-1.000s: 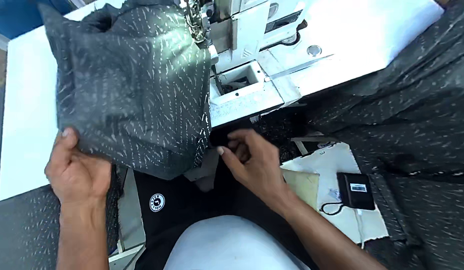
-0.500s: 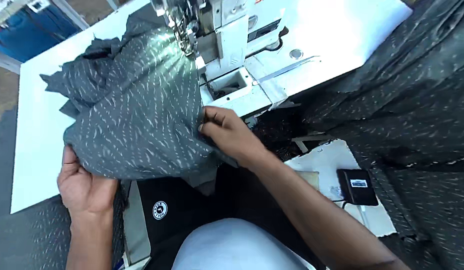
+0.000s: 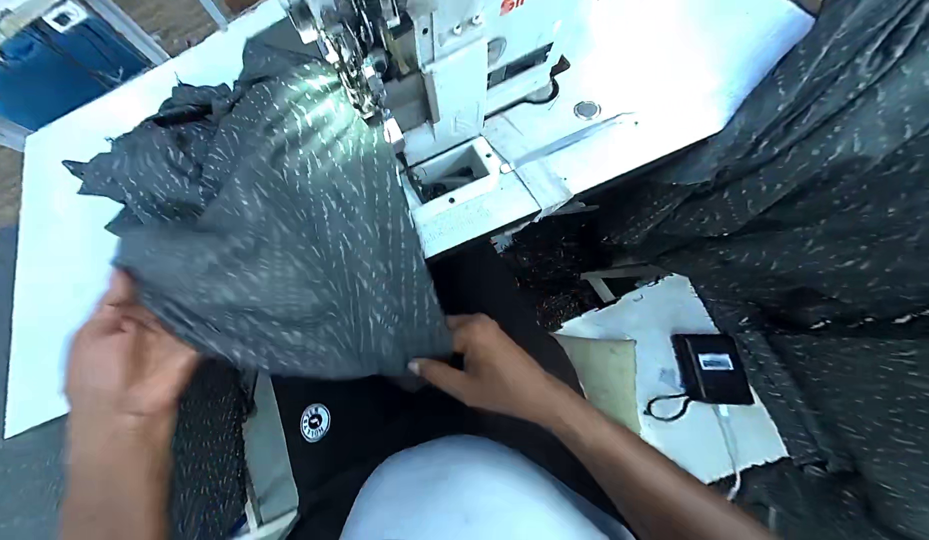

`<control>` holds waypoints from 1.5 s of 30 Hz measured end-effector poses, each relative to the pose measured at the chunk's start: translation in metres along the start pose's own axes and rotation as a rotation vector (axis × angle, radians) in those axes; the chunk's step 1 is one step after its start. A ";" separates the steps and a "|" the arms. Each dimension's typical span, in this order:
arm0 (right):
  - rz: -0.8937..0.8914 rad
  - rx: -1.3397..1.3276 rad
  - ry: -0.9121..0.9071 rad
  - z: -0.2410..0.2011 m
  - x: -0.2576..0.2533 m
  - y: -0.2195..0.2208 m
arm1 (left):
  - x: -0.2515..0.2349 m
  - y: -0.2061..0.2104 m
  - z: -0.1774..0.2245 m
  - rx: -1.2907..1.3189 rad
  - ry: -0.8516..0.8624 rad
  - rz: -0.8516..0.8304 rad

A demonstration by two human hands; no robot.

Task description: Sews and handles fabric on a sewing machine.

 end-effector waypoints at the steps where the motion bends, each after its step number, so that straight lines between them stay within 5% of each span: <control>1: 0.042 0.090 0.049 0.012 0.012 0.005 | -0.006 -0.005 0.013 -0.108 0.063 -0.045; 4: 0.140 0.222 0.096 0.044 0.014 0.016 | -0.039 -0.016 0.029 -0.280 0.158 -0.190; 7: 0.167 0.049 0.187 0.063 0.011 0.019 | -0.049 -0.010 0.023 -0.253 0.173 -0.234; 15: 0.300 -0.094 0.287 0.070 0.008 0.013 | -0.002 0.031 -0.024 0.160 -0.111 -0.177; 18: 0.369 0.001 0.233 0.083 -0.023 0.005 | -0.008 0.029 -0.023 0.258 0.020 -0.246; 22: 0.355 -0.075 0.127 0.087 -0.037 -0.002 | -0.046 -0.001 -0.008 0.028 0.338 -0.351; 27: 0.362 -0.311 0.079 0.080 -0.043 0.000 | -0.080 0.033 -0.001 0.137 0.332 -0.607; 30: 0.196 -0.465 0.119 0.049 -0.014 -0.018 | -0.070 0.039 0.040 -0.014 0.381 -0.375; 32: 0.167 -0.277 0.043 0.031 -0.010 -0.033 | -0.068 0.053 0.065 -0.104 0.401 -0.152; 36: 0.585 0.342 -0.095 -0.014 -0.047 -0.060 | -0.085 0.068 0.081 -0.181 0.480 -0.264; 38: 0.651 0.259 -0.147 -0.026 -0.078 -0.068 | -0.088 0.063 0.078 -0.164 0.509 -0.325; 45: 0.324 -0.348 0.053 -0.013 -0.118 -0.058 | -0.066 0.051 0.068 -0.206 0.422 -0.154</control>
Point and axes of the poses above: each hand's wrist, its own x-axis away from the middle knuckle, its own y-axis out of the palm, z = x × y, the point moved 2 cm from there along -x, towards the middle knuckle, and after that the axes turned 3 degrees about x, right-handed, at the moved point
